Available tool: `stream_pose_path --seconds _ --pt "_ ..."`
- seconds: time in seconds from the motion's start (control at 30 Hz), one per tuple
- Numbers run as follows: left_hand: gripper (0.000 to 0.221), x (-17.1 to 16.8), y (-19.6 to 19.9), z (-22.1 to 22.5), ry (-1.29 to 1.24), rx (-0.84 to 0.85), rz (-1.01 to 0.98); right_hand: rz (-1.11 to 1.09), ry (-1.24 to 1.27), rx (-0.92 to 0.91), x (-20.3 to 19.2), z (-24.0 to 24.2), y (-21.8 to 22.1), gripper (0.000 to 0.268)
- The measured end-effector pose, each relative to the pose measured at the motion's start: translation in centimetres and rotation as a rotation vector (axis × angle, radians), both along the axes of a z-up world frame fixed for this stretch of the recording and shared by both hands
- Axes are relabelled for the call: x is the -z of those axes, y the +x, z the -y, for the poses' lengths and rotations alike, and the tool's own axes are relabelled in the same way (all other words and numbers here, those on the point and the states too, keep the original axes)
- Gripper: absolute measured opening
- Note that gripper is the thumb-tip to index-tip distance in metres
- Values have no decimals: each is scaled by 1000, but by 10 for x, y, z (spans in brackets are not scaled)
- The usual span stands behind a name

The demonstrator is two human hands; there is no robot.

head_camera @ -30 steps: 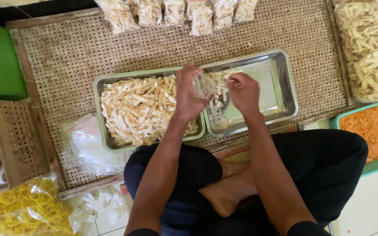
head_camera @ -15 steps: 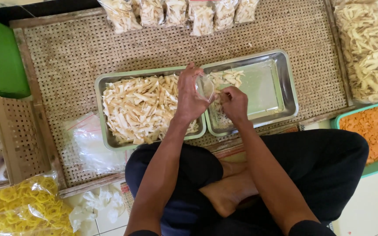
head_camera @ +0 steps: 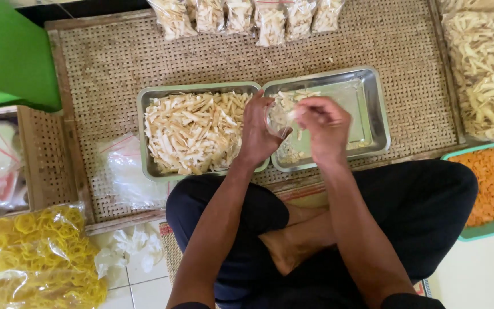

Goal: The person sits cross-legged on a mat and packs shredded dried food from a metal tray into small clear plastic bags. They fill each bag by hand, then seal it and place it aside with other completed packages.

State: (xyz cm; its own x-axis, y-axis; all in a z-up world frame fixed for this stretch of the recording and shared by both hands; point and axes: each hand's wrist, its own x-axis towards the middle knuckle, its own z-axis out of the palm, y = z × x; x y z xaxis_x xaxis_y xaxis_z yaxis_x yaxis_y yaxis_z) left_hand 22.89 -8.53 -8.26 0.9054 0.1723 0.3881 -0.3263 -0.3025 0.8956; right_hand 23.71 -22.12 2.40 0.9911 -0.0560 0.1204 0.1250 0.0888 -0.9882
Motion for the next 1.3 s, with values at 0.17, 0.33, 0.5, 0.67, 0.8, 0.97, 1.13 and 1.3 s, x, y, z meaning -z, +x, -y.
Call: stream_pose_path --seconds 0.17,0.33,0.5,0.67,0.8,0.97,1.13,1.3 --pt "80 1 -12 7 38 -46 19 28 -106 -77 13 19 1 5" --pt "81 -9 -31 11 25 -99 4 69 -450 -13 115 58 36 6" --pt "78 -14 -52 27 -67 -96 28 -127 -1097 -327 124 55 30 44" --pt "76 -17 -60 37 20 -108 13 -124 -1119 -284 178 58 29 26" --pt "70 -20 -63 35 44 -156 -19 -148 -977 -202 198 73 28 26" --pt "68 -26 -65 38 85 -166 -21 -180 -688 -59 156 85 29 23" --pt "67 -19 -63 37 103 -207 -70 -80 -198 -182 30 93 11 24" --pt "73 -15 -60 37 199 -213 -1 40 -415 -618 -33 97 0 21"
